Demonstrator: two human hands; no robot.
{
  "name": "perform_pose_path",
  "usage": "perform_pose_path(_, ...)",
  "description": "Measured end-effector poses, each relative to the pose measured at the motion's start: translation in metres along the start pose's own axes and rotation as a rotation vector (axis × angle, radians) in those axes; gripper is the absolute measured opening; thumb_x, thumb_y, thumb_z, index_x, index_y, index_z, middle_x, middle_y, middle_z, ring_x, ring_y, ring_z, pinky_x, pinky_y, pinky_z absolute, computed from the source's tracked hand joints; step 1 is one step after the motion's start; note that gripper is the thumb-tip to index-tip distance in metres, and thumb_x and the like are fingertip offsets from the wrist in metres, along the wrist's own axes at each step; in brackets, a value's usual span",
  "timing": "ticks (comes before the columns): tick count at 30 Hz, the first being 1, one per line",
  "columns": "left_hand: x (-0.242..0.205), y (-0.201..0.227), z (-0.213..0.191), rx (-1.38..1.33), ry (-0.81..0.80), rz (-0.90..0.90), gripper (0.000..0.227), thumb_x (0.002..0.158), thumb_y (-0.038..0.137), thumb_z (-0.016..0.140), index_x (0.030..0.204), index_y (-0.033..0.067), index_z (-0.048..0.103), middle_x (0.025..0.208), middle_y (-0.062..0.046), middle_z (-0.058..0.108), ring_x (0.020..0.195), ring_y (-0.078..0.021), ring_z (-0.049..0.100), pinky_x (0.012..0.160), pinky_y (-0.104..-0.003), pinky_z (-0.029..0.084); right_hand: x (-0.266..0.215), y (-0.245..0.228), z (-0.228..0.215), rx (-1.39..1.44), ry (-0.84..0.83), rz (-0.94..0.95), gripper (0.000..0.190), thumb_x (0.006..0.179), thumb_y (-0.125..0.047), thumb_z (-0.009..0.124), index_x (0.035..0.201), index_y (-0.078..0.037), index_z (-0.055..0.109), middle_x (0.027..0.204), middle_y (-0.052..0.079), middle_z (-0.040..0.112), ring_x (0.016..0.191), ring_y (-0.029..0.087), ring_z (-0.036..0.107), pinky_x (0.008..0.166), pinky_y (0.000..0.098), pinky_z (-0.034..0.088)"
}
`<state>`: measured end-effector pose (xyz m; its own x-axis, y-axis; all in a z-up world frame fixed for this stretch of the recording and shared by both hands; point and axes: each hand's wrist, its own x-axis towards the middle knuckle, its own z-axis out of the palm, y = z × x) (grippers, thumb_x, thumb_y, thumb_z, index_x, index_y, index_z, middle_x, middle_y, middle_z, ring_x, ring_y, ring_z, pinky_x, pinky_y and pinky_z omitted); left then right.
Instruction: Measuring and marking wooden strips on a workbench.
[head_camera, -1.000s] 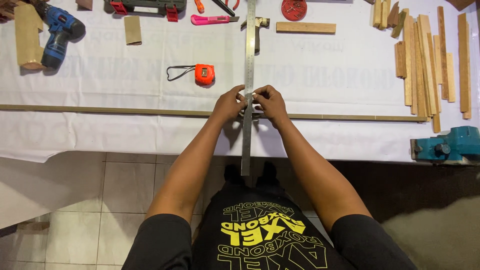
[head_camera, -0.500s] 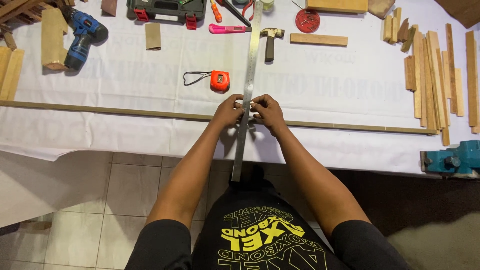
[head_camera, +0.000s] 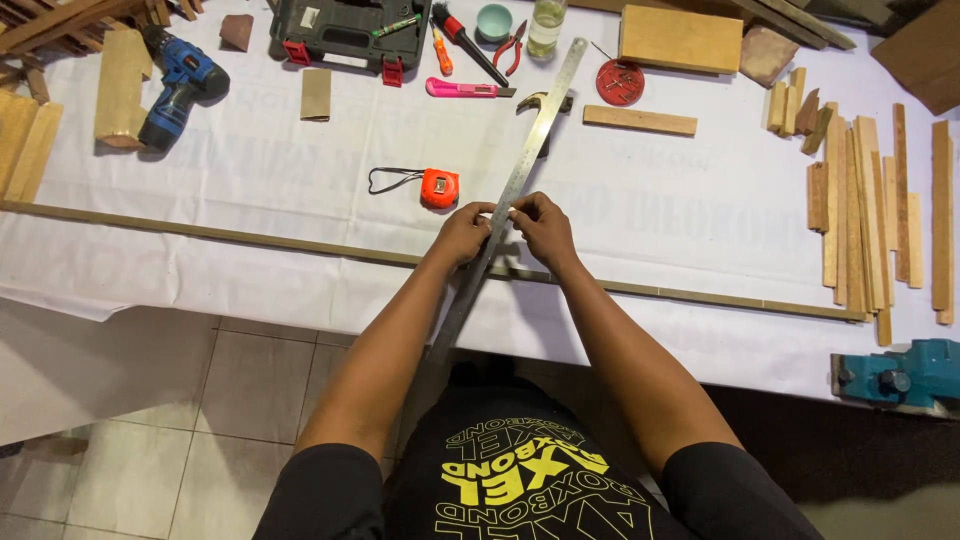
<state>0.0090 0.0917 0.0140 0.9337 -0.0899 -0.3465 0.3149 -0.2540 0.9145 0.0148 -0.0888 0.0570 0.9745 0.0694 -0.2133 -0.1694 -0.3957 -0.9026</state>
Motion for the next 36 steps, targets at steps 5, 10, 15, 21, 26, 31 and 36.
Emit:
perform_pose_path(5,0.024,-0.020,0.041,-0.199,-0.081,-0.044,0.038,0.090,0.003,0.065,0.129,0.0052,0.064,0.085,-0.001,0.066,0.073,-0.0091,0.062,0.065,-0.026,0.053,0.007,0.028,-0.021,-0.047,0.029,0.025,0.017,0.094,-0.021,0.073,0.104,-0.008,0.069,0.091,0.003,0.075,0.080,0.010,0.070,0.068,0.0261,0.056)
perform_pose_path(10,0.018,-0.013,0.069,-0.190,-0.089,-0.142,0.042,0.088,0.001,0.067,0.130,0.0040,0.058,0.088,-0.004,0.069,0.077,-0.0141,0.069,0.063,-0.029,0.058,0.001,0.043,-0.046,0.030,-0.017,0.151,0.019,0.093,-0.022,0.071,0.105,-0.007,0.067,0.093,0.003,0.073,0.080,0.012,0.069,0.061,0.0293,0.056)
perform_pose_path(15,0.021,-0.014,0.080,0.050,0.012,-0.138,0.039,0.085,0.002,0.072,0.123,0.0052,0.065,0.090,-0.003,0.073,0.080,-0.0131,0.070,0.070,-0.031,0.058,0.008,0.075,-0.055,-0.174,-0.031,0.038,0.022,0.093,-0.023,0.071,0.108,-0.008,0.068,0.091,0.007,0.077,0.081,0.019,0.075,0.072,0.0319,0.058)
perform_pose_path(21,0.027,-0.022,0.078,0.064,0.035,-0.160,0.039,0.084,0.006,0.073,0.123,0.0057,0.066,0.094,-0.002,0.076,0.086,-0.0128,0.073,0.077,-0.029,0.059,0.000,0.062,-0.064,-0.535,0.021,-0.155,0.019,0.087,-0.025,0.073,0.101,-0.012,0.073,0.100,0.008,0.074,0.095,0.030,0.070,0.083,0.0445,0.055)
perform_pose_path(26,0.027,-0.028,0.077,0.176,0.064,-0.091,0.039,0.083,0.011,0.075,0.122,0.0062,0.068,0.098,-0.006,0.077,0.090,-0.0159,0.073,0.083,-0.031,0.058,-0.002,0.064,-0.065,-0.658,0.021,-0.216,0.015,0.087,-0.025,0.074,0.097,-0.013,0.074,0.096,0.007,0.071,0.094,0.031,0.066,0.083,0.0451,0.054)
perform_pose_path(31,0.017,-0.006,0.078,0.205,0.069,-0.121,0.035,0.088,0.022,0.073,0.119,0.0082,0.069,0.103,-0.006,0.078,0.093,-0.0181,0.075,0.084,-0.033,0.058,0.000,0.064,-0.065,-0.605,0.023,-0.278,0.021,0.085,-0.022,0.072,0.103,-0.012,0.072,0.095,0.008,0.070,0.092,0.031,0.066,0.082,0.0449,0.053)
perform_pose_path(36,0.024,-0.015,0.081,0.287,0.097,-0.084,0.030,0.090,0.026,0.073,0.117,0.0117,0.073,0.101,-0.007,0.078,0.093,-0.0213,0.075,0.083,-0.035,0.057,0.000,0.056,-0.052,-0.583,0.103,-0.241,0.022,0.094,-0.030,0.069,0.107,-0.015,0.077,0.094,0.005,0.074,0.094,0.030,0.063,0.087,0.0429,0.052)
